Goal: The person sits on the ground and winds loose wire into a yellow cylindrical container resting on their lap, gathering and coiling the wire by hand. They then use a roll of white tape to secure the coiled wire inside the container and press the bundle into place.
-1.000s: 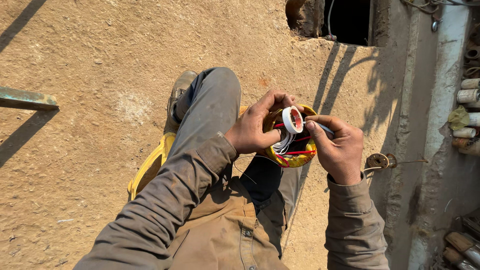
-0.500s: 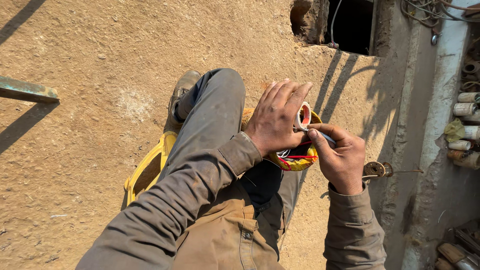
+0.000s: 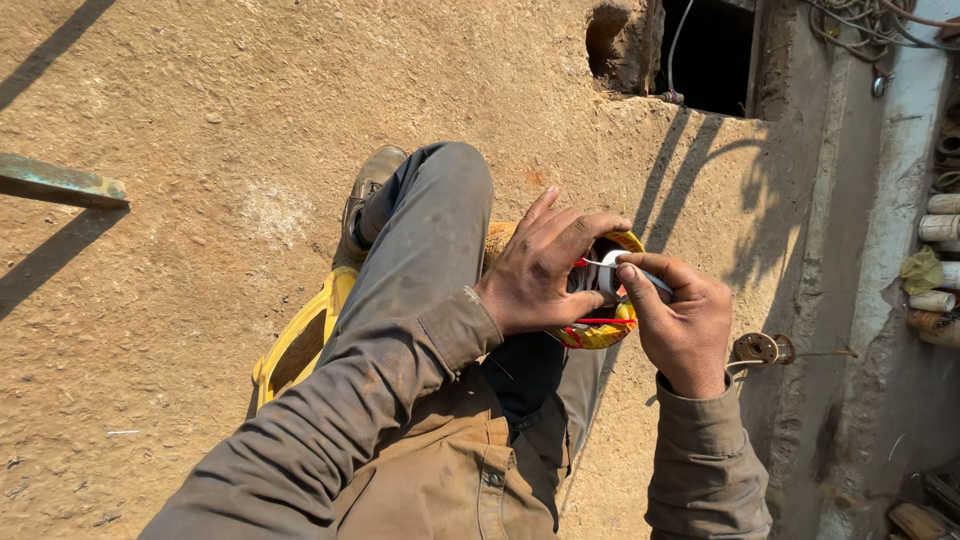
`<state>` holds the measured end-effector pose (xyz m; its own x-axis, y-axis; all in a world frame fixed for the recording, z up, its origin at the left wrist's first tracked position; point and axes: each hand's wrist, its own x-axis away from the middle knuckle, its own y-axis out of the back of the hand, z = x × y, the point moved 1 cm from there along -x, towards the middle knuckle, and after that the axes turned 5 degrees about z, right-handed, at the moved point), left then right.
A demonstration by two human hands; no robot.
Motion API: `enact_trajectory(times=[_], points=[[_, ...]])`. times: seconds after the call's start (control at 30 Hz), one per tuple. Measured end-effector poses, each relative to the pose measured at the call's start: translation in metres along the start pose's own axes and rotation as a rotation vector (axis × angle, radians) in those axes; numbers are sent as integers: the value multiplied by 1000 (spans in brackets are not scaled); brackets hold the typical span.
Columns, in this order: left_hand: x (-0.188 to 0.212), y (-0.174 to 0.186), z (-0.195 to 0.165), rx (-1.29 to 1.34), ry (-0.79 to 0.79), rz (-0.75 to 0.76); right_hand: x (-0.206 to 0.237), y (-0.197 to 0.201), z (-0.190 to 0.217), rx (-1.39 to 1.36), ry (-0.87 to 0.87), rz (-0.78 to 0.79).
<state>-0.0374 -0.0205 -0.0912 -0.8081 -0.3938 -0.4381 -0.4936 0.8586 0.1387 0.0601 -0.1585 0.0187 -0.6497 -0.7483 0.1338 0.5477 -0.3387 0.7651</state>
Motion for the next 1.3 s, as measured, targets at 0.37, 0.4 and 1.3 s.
enact_trajectory(times=[0.37,0.4,1.3], points=[[-21,21,-5,87,0,132,4,-1,6,5,21,-6],[-15,21,-8,19,-5,120,2,0,10,14,-1,0],[37,-21,-46,-307,365,-248,-13,-31,32,311,129,-85]])
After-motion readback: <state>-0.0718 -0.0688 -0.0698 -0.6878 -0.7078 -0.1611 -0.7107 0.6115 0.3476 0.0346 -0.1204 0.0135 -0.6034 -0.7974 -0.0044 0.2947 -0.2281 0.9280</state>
